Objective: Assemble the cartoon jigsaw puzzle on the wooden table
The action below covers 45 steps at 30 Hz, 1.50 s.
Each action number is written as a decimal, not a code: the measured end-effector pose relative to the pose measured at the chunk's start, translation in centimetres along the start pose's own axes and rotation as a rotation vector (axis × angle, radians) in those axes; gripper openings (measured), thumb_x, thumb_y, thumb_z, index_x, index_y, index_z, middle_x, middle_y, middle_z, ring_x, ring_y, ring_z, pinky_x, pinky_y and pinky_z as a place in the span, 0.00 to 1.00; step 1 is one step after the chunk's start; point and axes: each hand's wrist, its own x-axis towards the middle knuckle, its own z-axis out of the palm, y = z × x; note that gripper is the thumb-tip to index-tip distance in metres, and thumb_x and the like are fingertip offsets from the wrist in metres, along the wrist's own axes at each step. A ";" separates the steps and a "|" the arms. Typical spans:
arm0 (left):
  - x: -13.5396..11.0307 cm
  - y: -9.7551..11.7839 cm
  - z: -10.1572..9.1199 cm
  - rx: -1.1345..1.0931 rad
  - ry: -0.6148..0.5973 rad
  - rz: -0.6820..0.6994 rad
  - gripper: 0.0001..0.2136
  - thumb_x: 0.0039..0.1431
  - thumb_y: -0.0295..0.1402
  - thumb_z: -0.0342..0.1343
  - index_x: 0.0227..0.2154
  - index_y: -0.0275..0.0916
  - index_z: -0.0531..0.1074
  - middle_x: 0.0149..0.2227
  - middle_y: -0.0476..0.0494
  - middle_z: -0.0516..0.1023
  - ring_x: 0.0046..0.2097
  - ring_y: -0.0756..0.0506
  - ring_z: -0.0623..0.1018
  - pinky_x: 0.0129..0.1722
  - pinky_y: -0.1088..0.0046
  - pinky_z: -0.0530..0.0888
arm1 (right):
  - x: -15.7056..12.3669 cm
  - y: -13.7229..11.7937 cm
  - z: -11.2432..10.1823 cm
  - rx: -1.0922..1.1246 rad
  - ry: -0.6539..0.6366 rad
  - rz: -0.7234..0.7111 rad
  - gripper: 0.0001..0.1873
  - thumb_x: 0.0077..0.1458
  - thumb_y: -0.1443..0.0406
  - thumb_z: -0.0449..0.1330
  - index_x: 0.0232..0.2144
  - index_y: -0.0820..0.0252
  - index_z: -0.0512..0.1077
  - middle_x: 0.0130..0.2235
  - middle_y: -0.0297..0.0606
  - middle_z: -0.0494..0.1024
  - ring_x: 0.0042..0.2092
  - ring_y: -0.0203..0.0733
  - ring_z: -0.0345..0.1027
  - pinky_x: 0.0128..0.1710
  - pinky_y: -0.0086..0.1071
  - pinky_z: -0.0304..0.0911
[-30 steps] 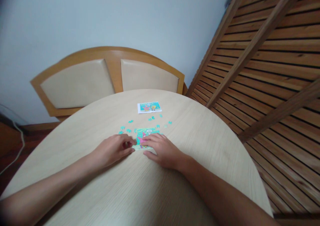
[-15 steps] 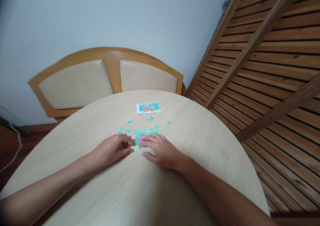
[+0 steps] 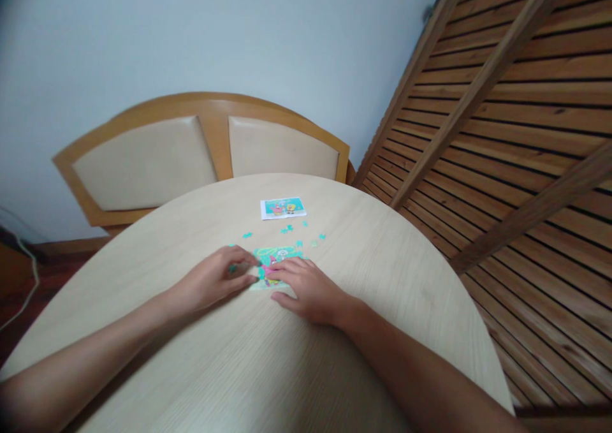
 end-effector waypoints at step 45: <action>0.3 -0.1 1.8 0.270 0.002 0.165 0.24 0.66 0.45 0.54 0.60 0.36 0.67 0.64 0.32 0.66 0.65 0.34 0.66 0.63 0.50 0.65 | 11.0 7.8 -3.7 -0.277 0.053 0.685 0.10 0.54 0.61 0.64 0.39 0.48 0.82 0.45 0.33 0.83 0.52 0.47 0.72 0.54 0.40 0.57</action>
